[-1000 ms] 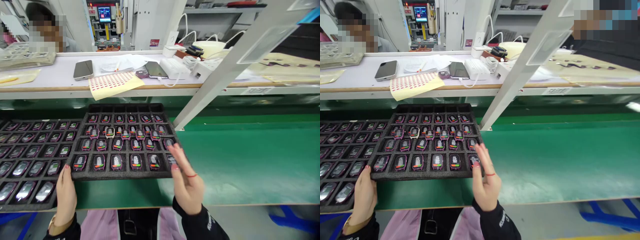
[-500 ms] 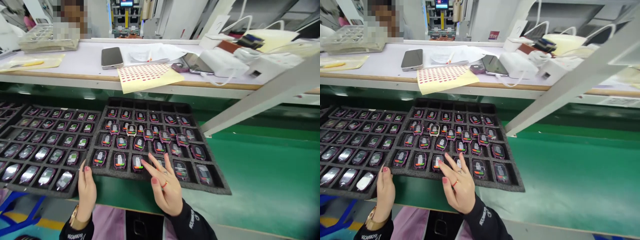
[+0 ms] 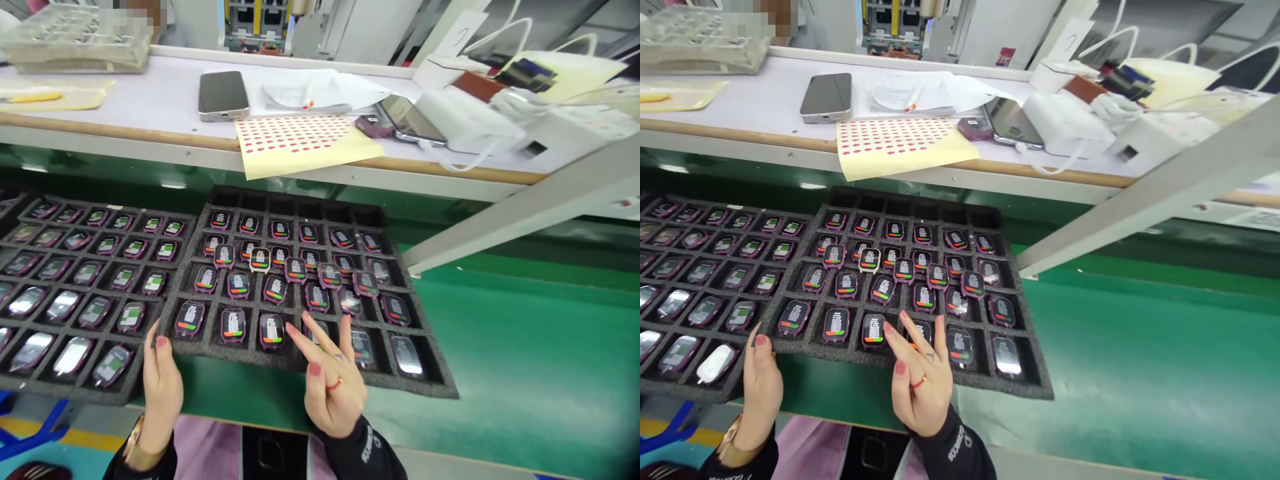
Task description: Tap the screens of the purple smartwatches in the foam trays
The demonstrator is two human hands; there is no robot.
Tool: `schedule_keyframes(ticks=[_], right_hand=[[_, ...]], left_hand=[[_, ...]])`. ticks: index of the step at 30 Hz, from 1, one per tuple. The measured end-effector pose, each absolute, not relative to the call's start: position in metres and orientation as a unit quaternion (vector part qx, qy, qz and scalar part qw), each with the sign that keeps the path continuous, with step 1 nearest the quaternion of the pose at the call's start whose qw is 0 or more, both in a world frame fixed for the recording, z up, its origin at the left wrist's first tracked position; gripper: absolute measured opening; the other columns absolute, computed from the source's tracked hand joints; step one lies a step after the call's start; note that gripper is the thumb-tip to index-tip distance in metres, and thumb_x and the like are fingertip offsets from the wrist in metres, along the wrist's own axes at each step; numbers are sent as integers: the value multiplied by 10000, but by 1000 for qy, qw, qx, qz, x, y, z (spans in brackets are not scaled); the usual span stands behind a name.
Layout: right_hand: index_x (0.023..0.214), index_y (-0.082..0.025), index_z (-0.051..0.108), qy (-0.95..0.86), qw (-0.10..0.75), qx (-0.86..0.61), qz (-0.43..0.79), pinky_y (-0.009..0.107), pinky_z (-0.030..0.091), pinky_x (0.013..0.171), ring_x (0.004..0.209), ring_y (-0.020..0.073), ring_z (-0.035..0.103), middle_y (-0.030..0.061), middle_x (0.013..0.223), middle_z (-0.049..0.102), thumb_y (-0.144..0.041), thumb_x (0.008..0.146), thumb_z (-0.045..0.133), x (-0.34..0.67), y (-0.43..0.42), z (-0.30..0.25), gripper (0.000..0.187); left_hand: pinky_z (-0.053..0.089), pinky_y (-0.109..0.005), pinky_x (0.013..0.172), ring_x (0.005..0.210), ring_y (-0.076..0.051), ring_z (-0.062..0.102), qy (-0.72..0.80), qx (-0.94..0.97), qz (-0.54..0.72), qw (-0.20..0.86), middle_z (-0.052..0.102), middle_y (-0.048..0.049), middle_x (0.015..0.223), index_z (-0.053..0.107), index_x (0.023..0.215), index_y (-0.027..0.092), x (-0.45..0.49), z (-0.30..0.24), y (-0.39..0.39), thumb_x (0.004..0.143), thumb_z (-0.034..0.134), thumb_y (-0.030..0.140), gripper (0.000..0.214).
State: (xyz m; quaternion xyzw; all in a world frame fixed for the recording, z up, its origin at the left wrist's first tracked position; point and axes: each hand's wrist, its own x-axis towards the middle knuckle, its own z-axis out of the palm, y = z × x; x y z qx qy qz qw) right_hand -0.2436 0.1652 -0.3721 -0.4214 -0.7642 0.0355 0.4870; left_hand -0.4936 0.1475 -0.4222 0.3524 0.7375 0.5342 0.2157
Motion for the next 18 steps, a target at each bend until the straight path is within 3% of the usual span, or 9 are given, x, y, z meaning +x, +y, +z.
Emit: schedule_keyframes(ticks=[7,12,18], right_hand=[[1213,-141,625,-766,492,-412,44,569,131,1222,1215,270,595,57,1091,729,-10,870,408,-245,167,-364,427],[1202,-169,624,-772,485,-409,51,588,115,1219,1183,269,618,37,1059,738,-3,858,420,-245,167,-362,433],[1181,-182,627,-780,475,-404,46,601,114,1218,1160,261,635,17,1048,741,-5,855,419,-245,168,-359,425]], left_hand=[[325,-439,1142,1256,-291,490,732,335,549,226,573,-134,1285,525,1344,176,-491,-416,151,892,434,712,707],[329,-441,1147,1249,-298,492,748,325,535,221,602,-124,1194,542,1310,169,-489,-412,152,861,433,755,747],[319,-468,1142,1243,-320,488,753,331,527,213,577,-154,1234,544,1304,144,-487,-407,153,836,408,798,816]])
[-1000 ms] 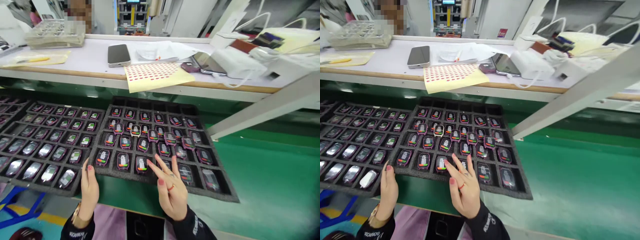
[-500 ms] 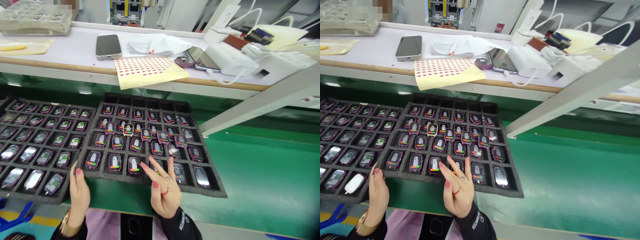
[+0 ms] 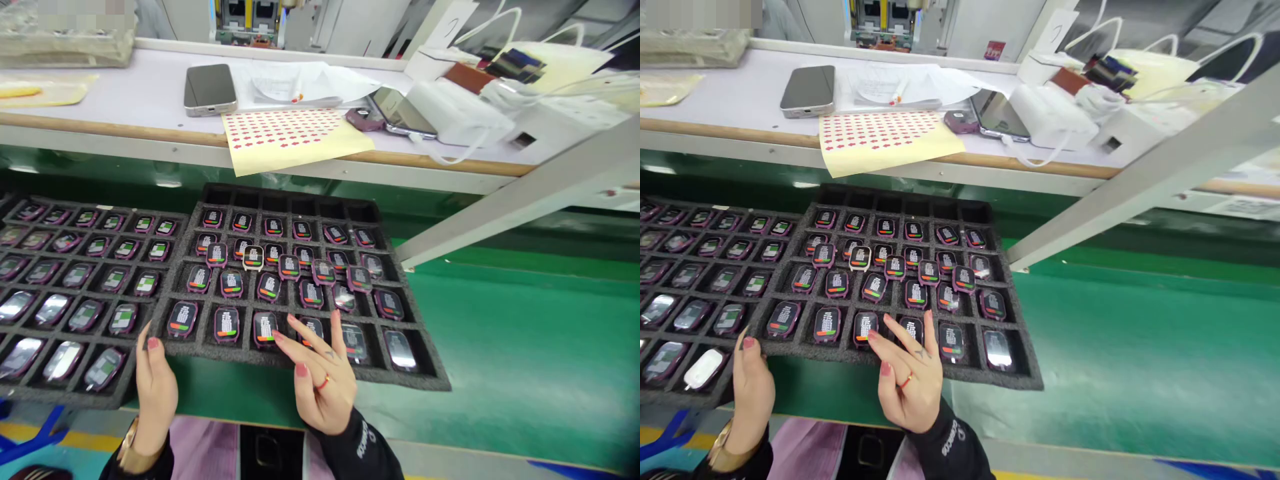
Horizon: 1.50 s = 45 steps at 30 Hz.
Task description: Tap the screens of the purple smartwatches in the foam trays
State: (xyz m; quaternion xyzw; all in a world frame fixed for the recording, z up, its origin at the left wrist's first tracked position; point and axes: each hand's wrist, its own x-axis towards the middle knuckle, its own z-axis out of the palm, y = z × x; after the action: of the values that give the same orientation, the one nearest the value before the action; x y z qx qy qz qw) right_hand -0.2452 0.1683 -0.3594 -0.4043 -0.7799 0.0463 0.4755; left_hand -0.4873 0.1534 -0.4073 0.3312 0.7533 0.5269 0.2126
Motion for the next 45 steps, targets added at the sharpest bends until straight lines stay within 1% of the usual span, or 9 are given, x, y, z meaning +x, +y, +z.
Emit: schedule_keyframes(ticks=[5,9,14,20,24,29,33,38,45], right_hand=[[1148,-178,641,-782,472,-405,43,608,116,1211,1167,264,630,13,1027,746,-6,857,434,-249,169,-361,397],[1132,-179,643,-779,482,-399,46,607,112,1214,1131,261,652,15,1005,749,-9,852,429,-250,170,-358,391],[1190,-207,638,-763,493,-400,122,638,91,1204,1152,266,640,14,1033,740,-35,909,416,-245,167,-352,398],[1382,-175,531,-809,397,-377,215,652,28,1201,1354,278,455,65,1212,681,-106,973,372,-258,167,-343,444],[1386,-108,501,-832,382,-342,211,617,42,1216,1417,263,359,67,1226,676,-96,973,352,-278,170,-337,440],[1254,-86,597,-840,386,-343,166,620,137,1211,1378,281,418,75,1137,712,-62,949,375,-286,175,-338,378],[1341,-124,556,-827,417,-343,157,642,172,1193,1348,274,456,83,1107,721,-62,950,354,-279,174,-338,444],[1368,-168,541,-801,458,-349,165,645,147,1198,1290,283,524,86,1172,697,-82,988,353,-266,166,-337,433],[1374,-218,570,-730,535,-415,98,613,103,1226,1237,277,575,20,1189,693,-96,1024,331,-229,156,-339,442]], left_hand=[[326,-499,1127,1231,-339,489,757,325,524,216,583,-151,1186,543,1306,144,-486,-406,154,825,404,813,836],[328,-465,1131,1213,-316,496,755,329,527,208,585,-137,1188,553,1294,158,-486,-405,154,820,409,817,825],[337,-469,1129,1209,-316,506,749,320,535,223,586,-144,1206,546,1301,157,-487,-408,154,810,418,823,837],[328,-448,1151,1216,-297,507,749,326,538,211,592,-143,1211,565,1271,150,-487,-407,154,818,426,813,815],[291,-453,1183,1270,-308,476,738,346,540,209,588,-156,1235,577,1240,140,-486,-400,154,818,419,818,814],[293,-456,1184,1369,-319,384,743,340,532,222,561,-165,1297,562,1264,140,-486,-400,152,832,404,810,813],[324,-401,1164,1331,-260,432,717,381,547,203,482,-144,1414,476,1372,170,-485,-401,151,922,405,681,684],[353,-356,1131,1326,-221,444,681,408,586,161,399,-143,1478,336,1468,214,-484,-404,150,972,455,526,598],[312,-324,1170,1347,-223,431,693,393,563,220,470,-81,1454,486,1384,218,-485,-396,149,953,495,520,526]])
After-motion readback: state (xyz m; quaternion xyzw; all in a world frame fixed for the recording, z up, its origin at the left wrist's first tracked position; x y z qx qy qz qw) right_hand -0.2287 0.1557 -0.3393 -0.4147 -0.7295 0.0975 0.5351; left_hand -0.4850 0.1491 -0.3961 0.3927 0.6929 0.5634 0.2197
